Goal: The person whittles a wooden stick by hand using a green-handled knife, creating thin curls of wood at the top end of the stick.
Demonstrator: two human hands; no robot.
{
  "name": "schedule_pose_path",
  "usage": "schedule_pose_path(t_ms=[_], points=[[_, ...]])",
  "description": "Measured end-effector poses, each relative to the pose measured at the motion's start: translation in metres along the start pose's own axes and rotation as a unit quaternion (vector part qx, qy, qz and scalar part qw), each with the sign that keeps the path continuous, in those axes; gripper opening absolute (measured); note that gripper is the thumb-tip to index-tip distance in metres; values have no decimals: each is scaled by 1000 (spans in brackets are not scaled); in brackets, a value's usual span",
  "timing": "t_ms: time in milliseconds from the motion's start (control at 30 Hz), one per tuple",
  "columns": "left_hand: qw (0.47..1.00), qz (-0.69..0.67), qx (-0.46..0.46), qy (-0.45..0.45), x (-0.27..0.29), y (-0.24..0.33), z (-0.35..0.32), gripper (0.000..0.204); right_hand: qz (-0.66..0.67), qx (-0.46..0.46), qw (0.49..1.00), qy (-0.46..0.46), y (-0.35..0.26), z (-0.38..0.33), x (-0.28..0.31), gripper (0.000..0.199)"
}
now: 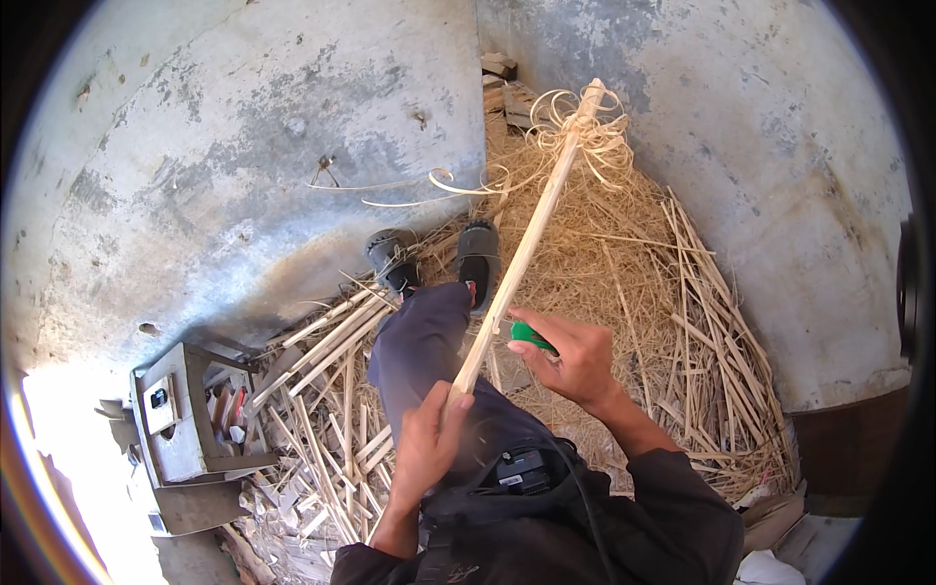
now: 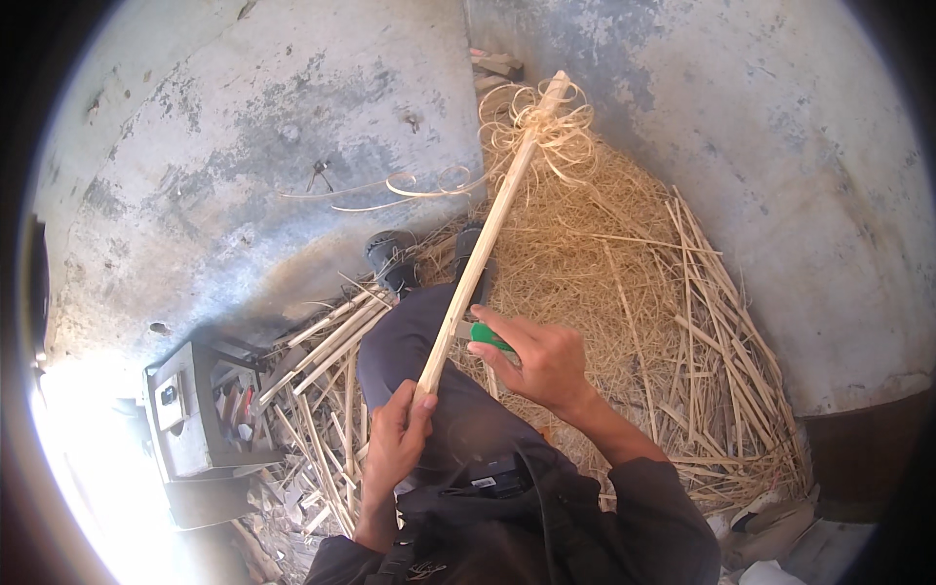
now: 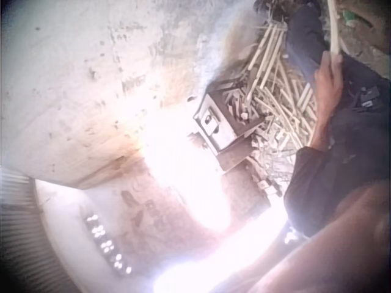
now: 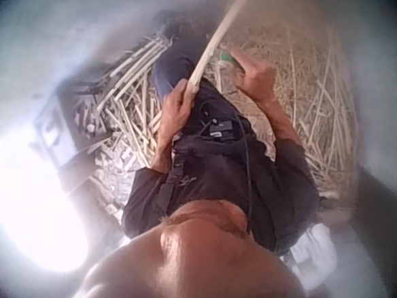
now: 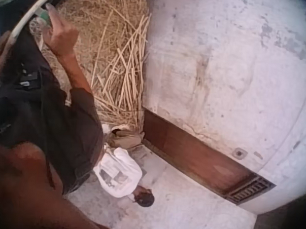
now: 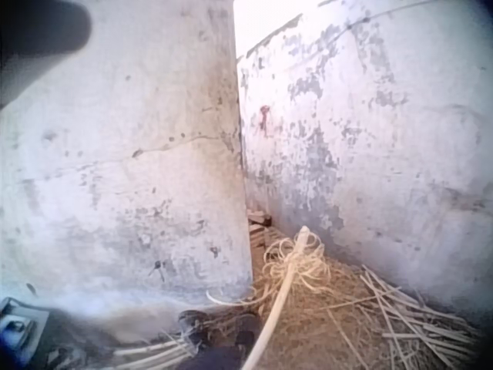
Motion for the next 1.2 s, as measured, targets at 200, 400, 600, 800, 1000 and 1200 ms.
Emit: schedule_pose_path(t_ms=[200, 400, 600, 800, 1000, 1200], points=[[965, -193, 91, -151, 1, -18, -9, 23, -78, -189, 972, 120, 49, -6, 23, 37], [964, -208, 121, -111, -4, -44, -15, 33, 67, -151, 973, 161, 78, 12, 57, 47], [972, -201, 109, -48, -2, -33, -3, 28, 55, -222, 973, -5, 40, -5, -10, 39], [992, -97, 78, 16, 1, -16, 3, 29, 142, -190, 969, 66, 29, -23, -25, 31], [998, -22, 47, 17, -4, -23, 4, 25, 186, -90, 975, 76, 1, 8, -23, 34], [999, 7, 23, 22, -4, -23, 1, 24, 148, 29, 984, 95, 5, 15, -24, 32]])
Point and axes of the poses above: each hand's wrist, its own z-axis towards the middle knuckle, its own x-axis out of the back of the hand, y = z × x, the point moved 4 cm from there along z, towards the middle knuckle, and after that the axes turned 8 degrees about z, right-handed, at the moved point
